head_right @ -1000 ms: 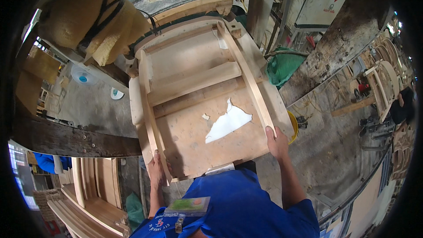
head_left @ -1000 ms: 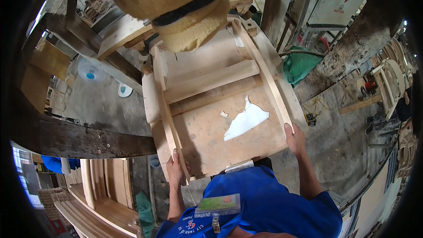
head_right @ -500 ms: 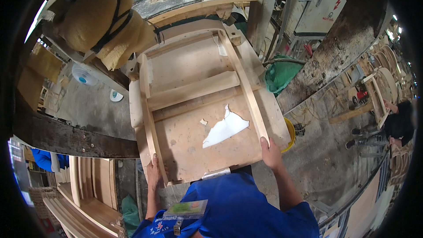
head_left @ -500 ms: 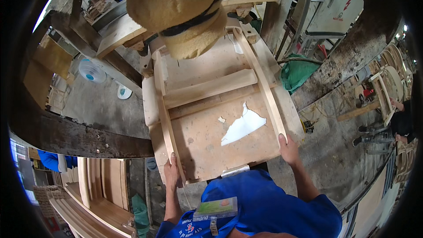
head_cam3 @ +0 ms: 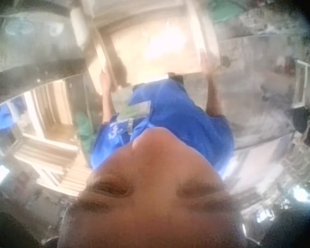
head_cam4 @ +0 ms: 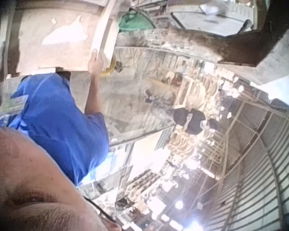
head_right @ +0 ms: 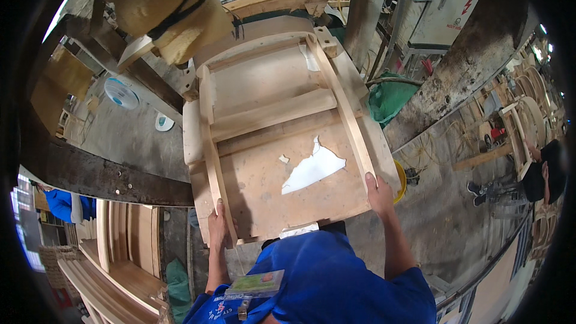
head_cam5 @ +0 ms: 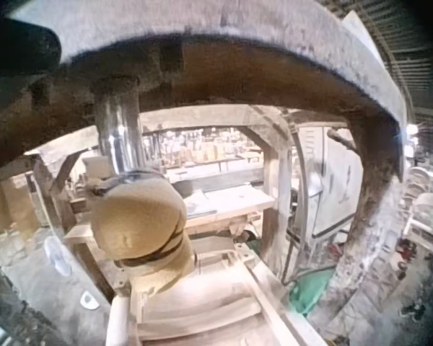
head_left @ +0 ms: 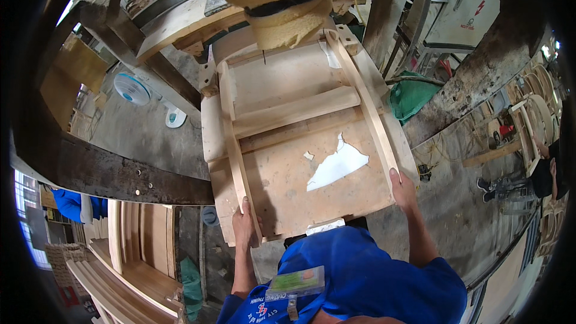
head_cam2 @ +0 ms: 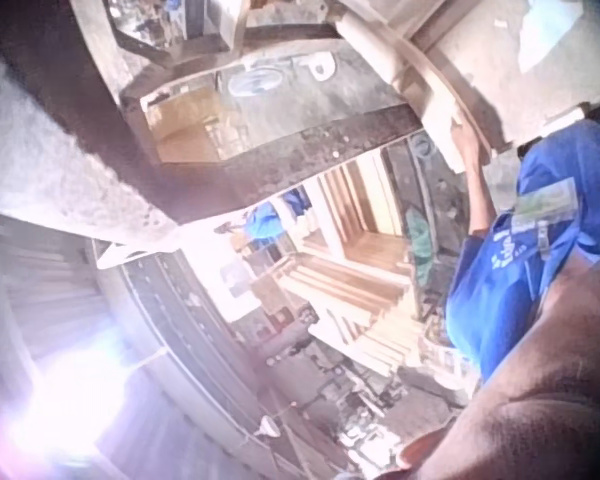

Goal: The person repeatedly picks up unfinished wooden chair frames and seat panels, aligns the seat onto the frame, and places the assembled chair onto a roller conveyor. The cycle repeats with multiple chairs in a factory setting.

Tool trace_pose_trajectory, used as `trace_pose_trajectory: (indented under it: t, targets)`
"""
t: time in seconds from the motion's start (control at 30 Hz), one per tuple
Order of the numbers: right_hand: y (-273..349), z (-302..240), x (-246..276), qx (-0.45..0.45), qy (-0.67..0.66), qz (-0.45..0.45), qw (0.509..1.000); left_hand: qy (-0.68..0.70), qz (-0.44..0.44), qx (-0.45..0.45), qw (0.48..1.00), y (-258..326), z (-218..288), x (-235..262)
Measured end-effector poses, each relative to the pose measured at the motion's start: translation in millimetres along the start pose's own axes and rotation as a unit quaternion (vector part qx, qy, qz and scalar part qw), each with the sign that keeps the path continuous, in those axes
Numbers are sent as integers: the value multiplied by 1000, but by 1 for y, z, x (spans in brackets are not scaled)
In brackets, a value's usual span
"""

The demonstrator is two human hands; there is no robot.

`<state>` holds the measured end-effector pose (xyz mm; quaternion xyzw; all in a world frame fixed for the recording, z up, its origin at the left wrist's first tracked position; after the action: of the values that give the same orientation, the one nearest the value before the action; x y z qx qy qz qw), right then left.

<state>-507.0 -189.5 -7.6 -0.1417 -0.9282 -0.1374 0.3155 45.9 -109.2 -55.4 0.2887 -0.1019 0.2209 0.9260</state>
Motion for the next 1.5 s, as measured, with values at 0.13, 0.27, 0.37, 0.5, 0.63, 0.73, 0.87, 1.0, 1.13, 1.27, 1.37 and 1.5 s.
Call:
trace_pose_trajectory:
  t: [0.13, 0.27, 0.37, 0.5, 0.63, 0.73, 0.87, 1.0, 1.13, 1.27, 1.37, 1.5]
  targets:
    - [6, -12, -2, -25, 9, -9, 1000, 12, 12, 6, 1000, 2, -4, 6]
    - [2, 4, 2, -30, 35, 9, 999, 4, -2, 12, 1000, 2, 2, 0]
    - [1, 6, -3, -46, 34, -8, 998, 1, 2, 15, 1000, 6, 3, 3]
    - [-1, 12, -6, -41, 27, -11, 999, -2, 2, 3, 1000, 8, 2, 5]
    - [-5, 17, -5, -3, 55, 8, 998, -4, -6, 20, 1000, 8, 4, 0]
    - [-7, 23, -7, -11, 58, 0, 998, -2, -2, 23, 1000, 9, 5, 0]
    - [-2, 22, -9, -80, -25, -16, 996, -5, 15, 29, 999, 8, 4, 6]
    - [0, 6, -2, -53, -17, -13, 998, -2, 9, 42, 999, 8, 4, 6]
    - [1, 9, -2, -72, -7, -19, 997, 0, 10, 32, 999, 9, 7, 5]
    - [0, 4, -1, -53, 5, -7, 999, -2, 6, 31, 999, 7, 3, 8]
    - [-2, 9, -1, -43, 34, 7, 998, 1, 2, 30, 1000, 7, 6, 5]
    - [-2, 9, -2, -52, 36, 7, 998, -3, 9, 34, 999, 6, 6, 7]
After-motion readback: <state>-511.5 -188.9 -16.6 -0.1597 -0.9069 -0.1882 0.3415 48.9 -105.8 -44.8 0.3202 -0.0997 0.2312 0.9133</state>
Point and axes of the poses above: each hand's wrist, its own y-axis away from the middle knuckle, its own x-axis out of the back of the hand, z = x × y, the point moved 10 cm from there along -y, towards the middle knuckle, and after that the axes turned 2 degrees about z, right-handed, at the moved point
